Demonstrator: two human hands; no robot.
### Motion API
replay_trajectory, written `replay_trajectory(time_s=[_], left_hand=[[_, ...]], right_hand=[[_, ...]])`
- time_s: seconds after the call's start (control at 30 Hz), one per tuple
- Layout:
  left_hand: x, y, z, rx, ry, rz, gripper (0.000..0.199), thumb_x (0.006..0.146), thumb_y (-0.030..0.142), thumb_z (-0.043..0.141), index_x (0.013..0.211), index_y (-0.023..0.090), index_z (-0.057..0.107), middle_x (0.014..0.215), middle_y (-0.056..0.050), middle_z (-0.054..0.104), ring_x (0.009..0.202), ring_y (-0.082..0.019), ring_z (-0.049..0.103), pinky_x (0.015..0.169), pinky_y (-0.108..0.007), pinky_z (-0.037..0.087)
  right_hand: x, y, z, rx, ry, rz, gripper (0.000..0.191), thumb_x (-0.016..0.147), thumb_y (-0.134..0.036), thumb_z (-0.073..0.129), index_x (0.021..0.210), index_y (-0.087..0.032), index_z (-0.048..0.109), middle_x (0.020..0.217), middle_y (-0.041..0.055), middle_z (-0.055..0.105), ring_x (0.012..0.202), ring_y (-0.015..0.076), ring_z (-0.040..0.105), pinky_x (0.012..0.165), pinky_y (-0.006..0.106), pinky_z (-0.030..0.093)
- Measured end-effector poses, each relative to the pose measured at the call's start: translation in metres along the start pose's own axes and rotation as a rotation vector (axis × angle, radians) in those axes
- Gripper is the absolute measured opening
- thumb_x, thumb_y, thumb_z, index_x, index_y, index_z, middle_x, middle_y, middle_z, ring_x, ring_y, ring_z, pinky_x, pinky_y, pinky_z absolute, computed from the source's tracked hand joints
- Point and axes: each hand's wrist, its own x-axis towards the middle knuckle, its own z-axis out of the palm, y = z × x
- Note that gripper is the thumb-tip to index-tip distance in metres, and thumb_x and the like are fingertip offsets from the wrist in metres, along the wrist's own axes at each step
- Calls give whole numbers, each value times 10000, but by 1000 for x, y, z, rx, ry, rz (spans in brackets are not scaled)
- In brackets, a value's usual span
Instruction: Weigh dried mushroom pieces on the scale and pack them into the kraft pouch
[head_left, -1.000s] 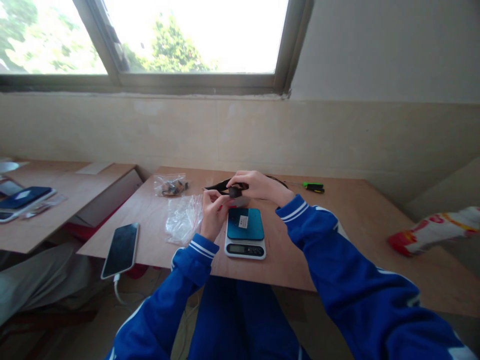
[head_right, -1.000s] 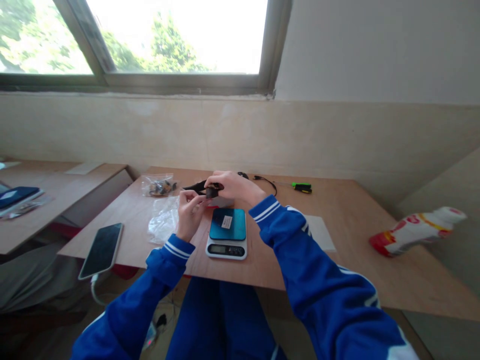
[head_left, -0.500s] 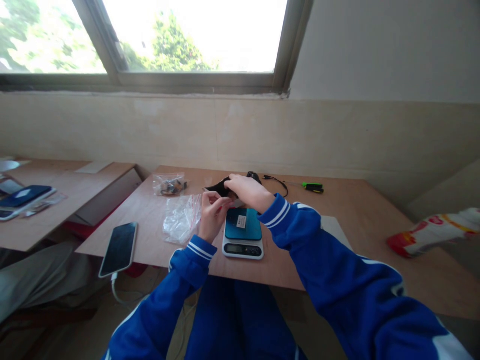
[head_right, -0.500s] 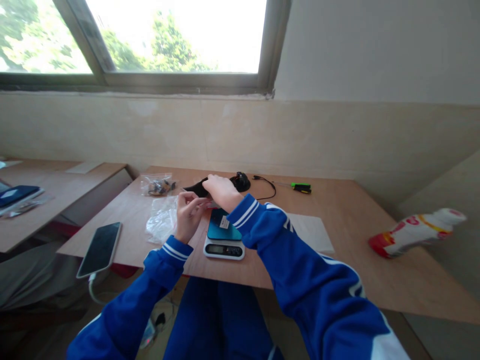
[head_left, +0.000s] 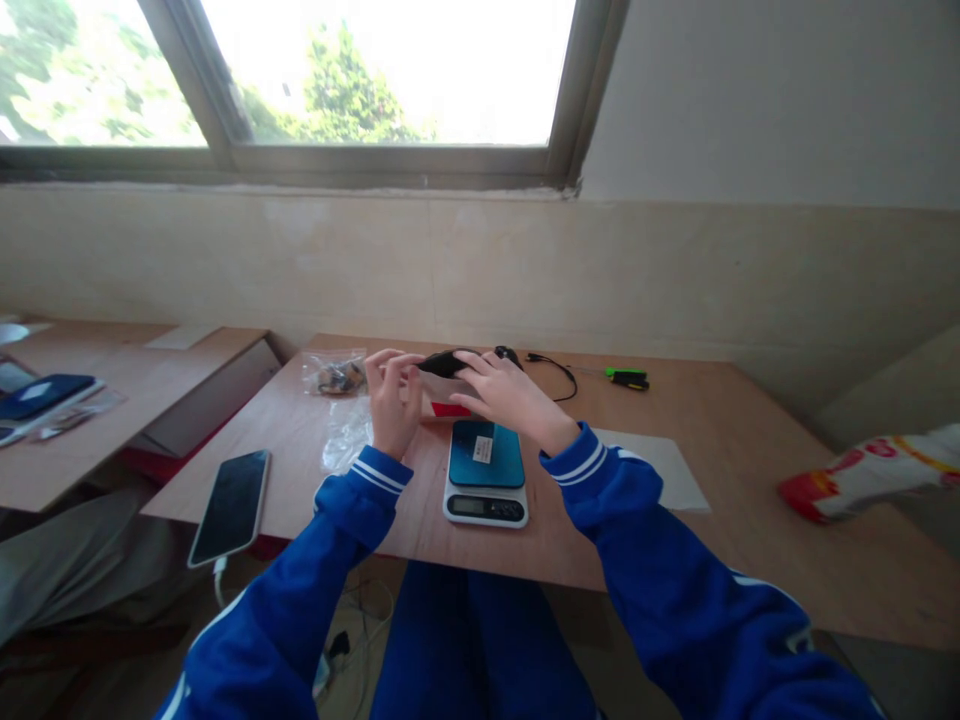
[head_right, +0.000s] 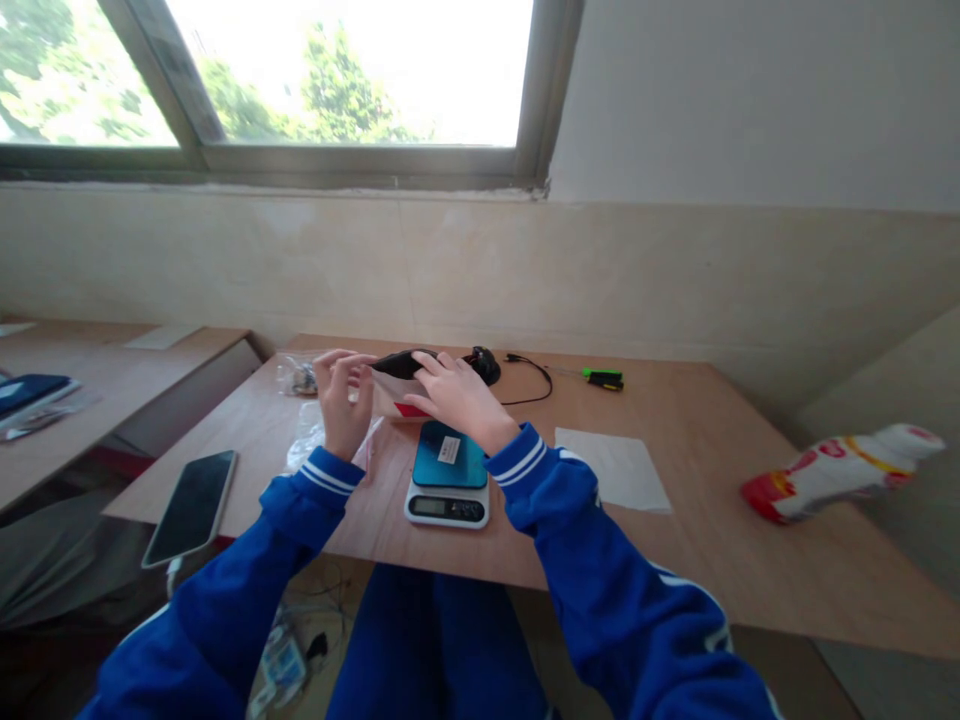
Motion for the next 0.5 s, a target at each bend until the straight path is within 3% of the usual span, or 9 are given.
replay_trajectory(time_s=[0.07, 0.13, 0.23, 0.4, 0.5], left_hand=[[15, -20, -3, 111, 40, -116, 179, 884, 216, 473, 1007, 163, 593, 1104, -101, 481, 918, -185, 562, 781, -312, 518], [32, -49, -5, 232, 2, -269, 210, 853, 202, 487, 1038, 144, 568, 1123, -119, 493, 923, -204, 575, 850, -344, 499], [53, -100, -6, 345, -54, -451, 251, 848, 168, 450, 1061, 96, 561, 1117, -157, 522, 1088, -254, 540, 990, -386, 430], [69, -163, -15, 468, -239, -477, 521, 697, 64, 533, 1214, 118, 501, 1326, -154, 447, 1198, -287, 504, 1047, -414, 391], [72, -187, -20, 625, -455, -414, 580, 696, 94, 570, 1265, 128, 461, 1410, -160, 397, 1280, -320, 440, 1044, -436, 384]], right_hand=[[1, -3, 2, -59, -17, 22, 300, 938, -283, 493, 1108, -93, 651, 1298, 181, 530, 1157, 304, 505, 992, 447, 417], [2, -7, 2, -95, -24, 53, 279, 942, -257, 478, 1048, -81, 667, 1198, 184, 561, 1104, 293, 524, 962, 430, 432], [2, -14, 2, -105, -31, 74, 291, 952, -279, 463, 1042, -90, 666, 1143, 166, 579, 1063, 287, 538, 918, 417, 448], [-7, -23, 0, -41, -62, 75, 234, 929, -247, 518, 1093, -132, 640, 1141, 130, 605, 1022, 264, 571, 864, 391, 465], [-11, -22, -1, -4, -60, 60, 195, 925, -223, 529, 1064, -149, 643, 1150, 117, 611, 1018, 246, 586, 857, 377, 467]])
